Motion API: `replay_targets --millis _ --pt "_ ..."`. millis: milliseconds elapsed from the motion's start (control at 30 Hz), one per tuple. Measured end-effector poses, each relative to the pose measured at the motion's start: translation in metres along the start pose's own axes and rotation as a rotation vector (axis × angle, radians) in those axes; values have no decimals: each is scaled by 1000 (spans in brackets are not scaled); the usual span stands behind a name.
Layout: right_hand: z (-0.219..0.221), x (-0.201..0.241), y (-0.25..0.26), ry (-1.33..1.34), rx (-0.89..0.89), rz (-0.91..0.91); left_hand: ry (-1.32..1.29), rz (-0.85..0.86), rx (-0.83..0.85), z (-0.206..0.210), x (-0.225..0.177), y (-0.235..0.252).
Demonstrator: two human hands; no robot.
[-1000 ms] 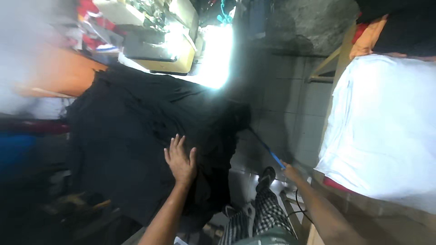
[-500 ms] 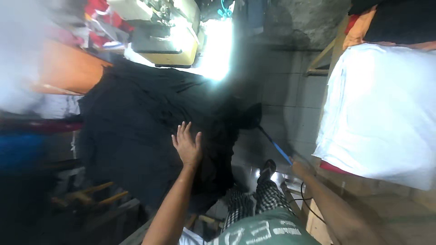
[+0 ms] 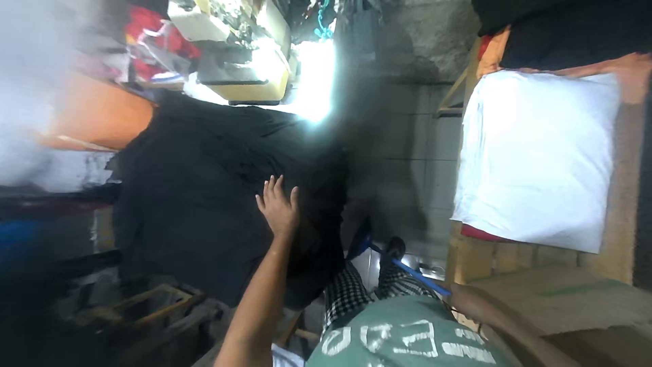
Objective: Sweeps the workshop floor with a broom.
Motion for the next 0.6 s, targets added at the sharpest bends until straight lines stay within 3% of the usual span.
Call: replay_targets --millis 133,267,500,600 --pt "-12 -7 -27 89 -148 -25 8 5 -9 0 -1 1" --pt "-46 10 -7 302 -289 -26 5 9 2 0 -2 0" --pt "-136 107 88 554 -308 -80 25 26 16 5 6 -2" --pt "-138 144 111 424 -301 -76 26 13 22 4 6 -1"
Point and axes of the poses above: each hand's wrist, its own y-axis towards the middle knuckle, its own z-axis out of the palm, x = y × z, the point moved 5 cm from there along y, towards the middle knuckle, and after that the axes turned 12 degrees about z, right-handed, at the moved point
